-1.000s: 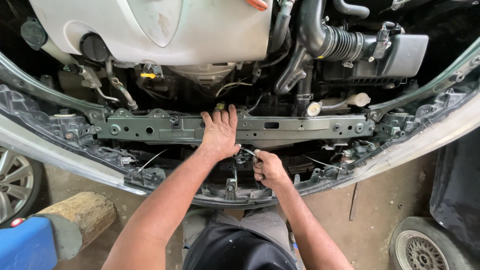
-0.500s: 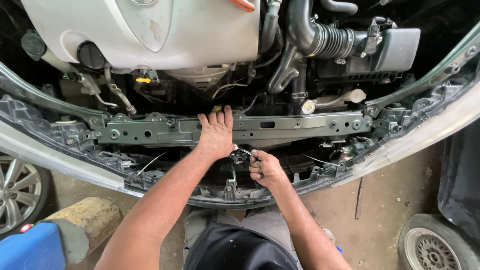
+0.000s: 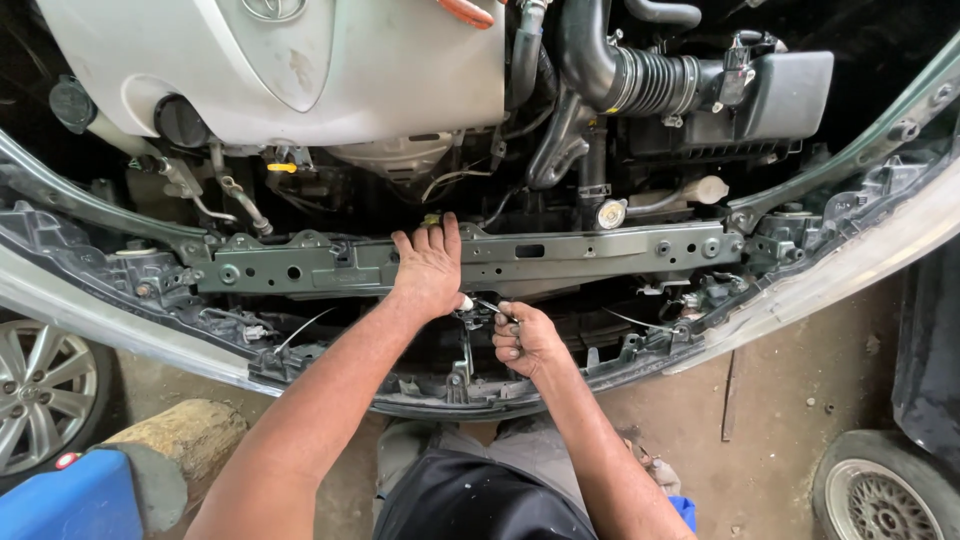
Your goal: The person uses a wrench to tighten bolts on the front metal crossmember of a car with the hood open. The hands manipulate the tool to secure the component while the camera remains focused on the engine bay area.
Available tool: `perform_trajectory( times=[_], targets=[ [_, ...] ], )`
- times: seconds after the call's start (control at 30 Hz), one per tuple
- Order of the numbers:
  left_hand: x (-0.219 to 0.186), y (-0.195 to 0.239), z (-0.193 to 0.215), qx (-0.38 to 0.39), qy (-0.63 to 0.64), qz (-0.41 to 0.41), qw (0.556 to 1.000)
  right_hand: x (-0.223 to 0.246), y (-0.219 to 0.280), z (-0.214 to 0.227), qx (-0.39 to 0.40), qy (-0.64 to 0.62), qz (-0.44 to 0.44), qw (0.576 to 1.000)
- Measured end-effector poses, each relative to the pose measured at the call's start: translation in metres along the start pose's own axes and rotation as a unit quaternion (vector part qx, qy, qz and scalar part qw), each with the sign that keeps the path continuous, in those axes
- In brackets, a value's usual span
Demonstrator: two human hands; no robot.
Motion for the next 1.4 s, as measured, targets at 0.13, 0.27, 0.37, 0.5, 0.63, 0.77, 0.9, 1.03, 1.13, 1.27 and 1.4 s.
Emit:
perform_trajectory(
  times=[0.13, 0.27, 0.37, 0.5, 0.63, 0.77, 0.9, 1.03, 1.13, 1.27, 1.4],
  targets=[
    [0.0, 0.002, -0.002, -0.013, -0.021, 0.013, 1.0, 0.003, 0.0, -0.002, 0.007, 0.01, -0.009, 1.0],
    [-0.001, 0.002, -0.005, -0.027, -0.02, 0.005, 0.999, 0.003, 0.0, 0.004, 0.004, 0.004, -0.027, 1.0],
    [-0.001, 0.001, -0.008, -0.037, -0.03, 0.006, 0.999, 0.005, -0.002, 0.006, 0.004, 0.049, -0.024, 0.999],
    [-0.002, 0.004, -0.002, -0.037, -0.024, 0.004, 0.999, 0.014, 0.011, -0.019, -0.06, 0.214, 0.006, 0.975],
    [-0.002, 0.005, -0.003, -0.017, -0.021, 0.003, 1.0, 0.024, 0.013, -0.019, -0.062, 0.385, 0.031, 0.92],
    [-0.002, 0.001, -0.001, -0.02, -0.034, 0.008, 0.999, 0.029, 0.012, -0.017, -0.039, 0.391, 0.007, 0.919],
    [-0.001, 0.003, 0.001, 0.002, -0.041, 0.005, 0.999, 0.044, 0.031, -0.056, -0.078, 0.564, -0.015, 0.822],
    [-0.002, 0.006, 0.004, 0.0, -0.04, 0.016, 0.999, 0.047, 0.027, -0.045, -0.053, 0.569, -0.024, 0.82],
    [-0.001, 0.005, 0.001, -0.016, -0.046, 0.016, 0.999, 0.051, 0.025, -0.049, -0.042, 0.596, -0.019, 0.802],
    [-0.001, 0.004, -0.009, -0.052, -0.057, 0.0, 0.997, 0.053, 0.028, -0.055, -0.046, 0.748, 0.036, 0.661],
    [0.001, -0.001, -0.006, -0.055, -0.027, 0.002, 0.998, 0.052, 0.032, -0.062, -0.021, 0.889, 0.107, 0.446]
  ],
)
Point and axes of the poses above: each hand's wrist, its own y-axis away from the middle knuckle, its own z-axis out of the back of the hand, x = y × z, the point moved 1 cm from there along -y, towards the middle knuckle, and after that the axes turned 13 degrees about x, right-handed, at the moved point
